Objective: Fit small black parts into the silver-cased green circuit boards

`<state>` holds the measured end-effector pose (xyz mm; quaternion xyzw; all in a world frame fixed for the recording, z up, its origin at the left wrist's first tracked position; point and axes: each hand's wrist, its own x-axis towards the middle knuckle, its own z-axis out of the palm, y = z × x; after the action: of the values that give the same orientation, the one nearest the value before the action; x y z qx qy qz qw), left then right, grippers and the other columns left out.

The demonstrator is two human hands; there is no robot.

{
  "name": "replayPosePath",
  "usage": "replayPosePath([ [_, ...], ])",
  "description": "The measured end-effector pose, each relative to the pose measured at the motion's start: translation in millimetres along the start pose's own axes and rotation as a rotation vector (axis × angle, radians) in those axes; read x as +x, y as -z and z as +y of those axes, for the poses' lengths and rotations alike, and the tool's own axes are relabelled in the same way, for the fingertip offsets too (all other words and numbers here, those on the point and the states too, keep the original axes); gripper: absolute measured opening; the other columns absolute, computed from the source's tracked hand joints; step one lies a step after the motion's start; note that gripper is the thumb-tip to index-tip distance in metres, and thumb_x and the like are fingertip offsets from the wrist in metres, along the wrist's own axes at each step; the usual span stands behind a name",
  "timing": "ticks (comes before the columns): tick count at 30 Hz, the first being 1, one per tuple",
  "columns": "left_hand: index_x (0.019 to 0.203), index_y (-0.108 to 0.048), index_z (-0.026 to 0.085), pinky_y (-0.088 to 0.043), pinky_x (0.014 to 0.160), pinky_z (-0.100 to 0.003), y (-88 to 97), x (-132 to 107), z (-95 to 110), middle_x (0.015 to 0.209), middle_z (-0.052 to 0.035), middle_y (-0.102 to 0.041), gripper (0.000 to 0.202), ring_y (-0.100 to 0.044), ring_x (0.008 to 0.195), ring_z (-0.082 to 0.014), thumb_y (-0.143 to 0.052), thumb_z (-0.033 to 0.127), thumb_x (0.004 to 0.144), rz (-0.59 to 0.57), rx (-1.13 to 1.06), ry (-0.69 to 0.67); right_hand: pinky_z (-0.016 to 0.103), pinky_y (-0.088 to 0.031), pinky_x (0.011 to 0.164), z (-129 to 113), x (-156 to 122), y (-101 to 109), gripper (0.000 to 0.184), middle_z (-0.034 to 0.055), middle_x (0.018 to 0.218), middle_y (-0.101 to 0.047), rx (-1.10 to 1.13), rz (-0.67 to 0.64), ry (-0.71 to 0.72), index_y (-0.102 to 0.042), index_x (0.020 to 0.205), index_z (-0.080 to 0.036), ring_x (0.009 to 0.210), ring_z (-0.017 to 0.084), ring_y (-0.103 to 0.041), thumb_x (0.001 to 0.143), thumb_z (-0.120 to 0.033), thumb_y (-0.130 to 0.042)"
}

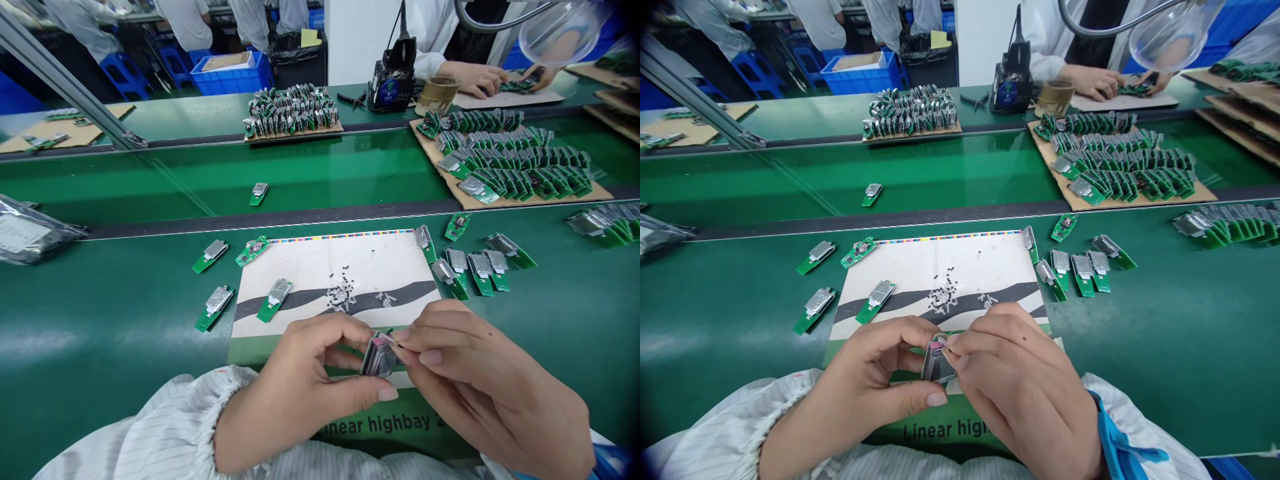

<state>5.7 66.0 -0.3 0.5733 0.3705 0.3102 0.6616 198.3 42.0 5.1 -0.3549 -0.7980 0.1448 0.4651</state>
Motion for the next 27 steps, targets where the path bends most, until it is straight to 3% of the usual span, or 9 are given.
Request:
replayPosePath([
  [11, 0.086, -0.066, 0.019, -0.057, 0.065, -0.019, -0.9, 0.3, 1.0, 0.088, -0.0015, -0.066, 0.024, -0.061, 0.078, -0.0129, -0.079, 0.011, 0.068, -0.004, -0.014, 0.011, 0.033, -0.057, 0.068, 1.7, 2.2, -2.4, 0.028, 0.0009, 0.084, -0.071, -0.015, 0.010, -0.044, -0.052, 0.091, -0.024, 0.077, 0.016, -0.065, 0.081, 0.001, -0.053],
  [16, 0.085, -0.066, 0.018, -0.052, 0.057, -0.014, -1.6, 0.3, 0.8, 0.084, -0.0011, -0.064, 0.022, -0.059, 0.075, -0.0115, -0.079, 0.012, 0.068, -0.008, 0.005, 0.005, 0.031, -0.061, 0.070, 6.1, 2.0, -6.7, 0.036, 0.0002, 0.084, -0.068, 0.106, 0.068, -0.110, -0.051, 0.101, -0.025, 0.082, 0.016, -0.067, 0.080, 0.004, -0.053],
  [22, 0.086, -0.067, 0.018, -0.057, 0.069, -0.020, -1.5, 1.5, 0.0, 0.085, -0.0014, -0.064, 0.022, -0.061, 0.078, -0.0128, -0.079, 0.013, 0.068, 0.016, 0.030, 0.000, 0.030, -0.060, 0.076, 5.2, -0.7, -11.1, 0.034, 0.0010, 0.085, -0.068, 0.099, 0.067, -0.103, -0.051, 0.103, -0.022, 0.087, 0.016, -0.067, 0.081, 0.004, -0.055],
  [27, 0.086, -0.068, 0.018, -0.060, 0.075, -0.027, -2.2, 2.1, 0.6, 0.087, -0.0019, -0.067, 0.023, -0.066, 0.080, -0.0157, -0.081, 0.013, 0.068, -0.005, -0.045, 0.045, 0.032, -0.062, 0.074, 4.2, -6.9, -12.8, 0.034, 0.0038, 0.095, -0.067, 0.300, 0.132, -0.288, -0.050, 0.110, -0.025, 0.097, 0.020, -0.065, 0.084, -0.005, -0.060],
])
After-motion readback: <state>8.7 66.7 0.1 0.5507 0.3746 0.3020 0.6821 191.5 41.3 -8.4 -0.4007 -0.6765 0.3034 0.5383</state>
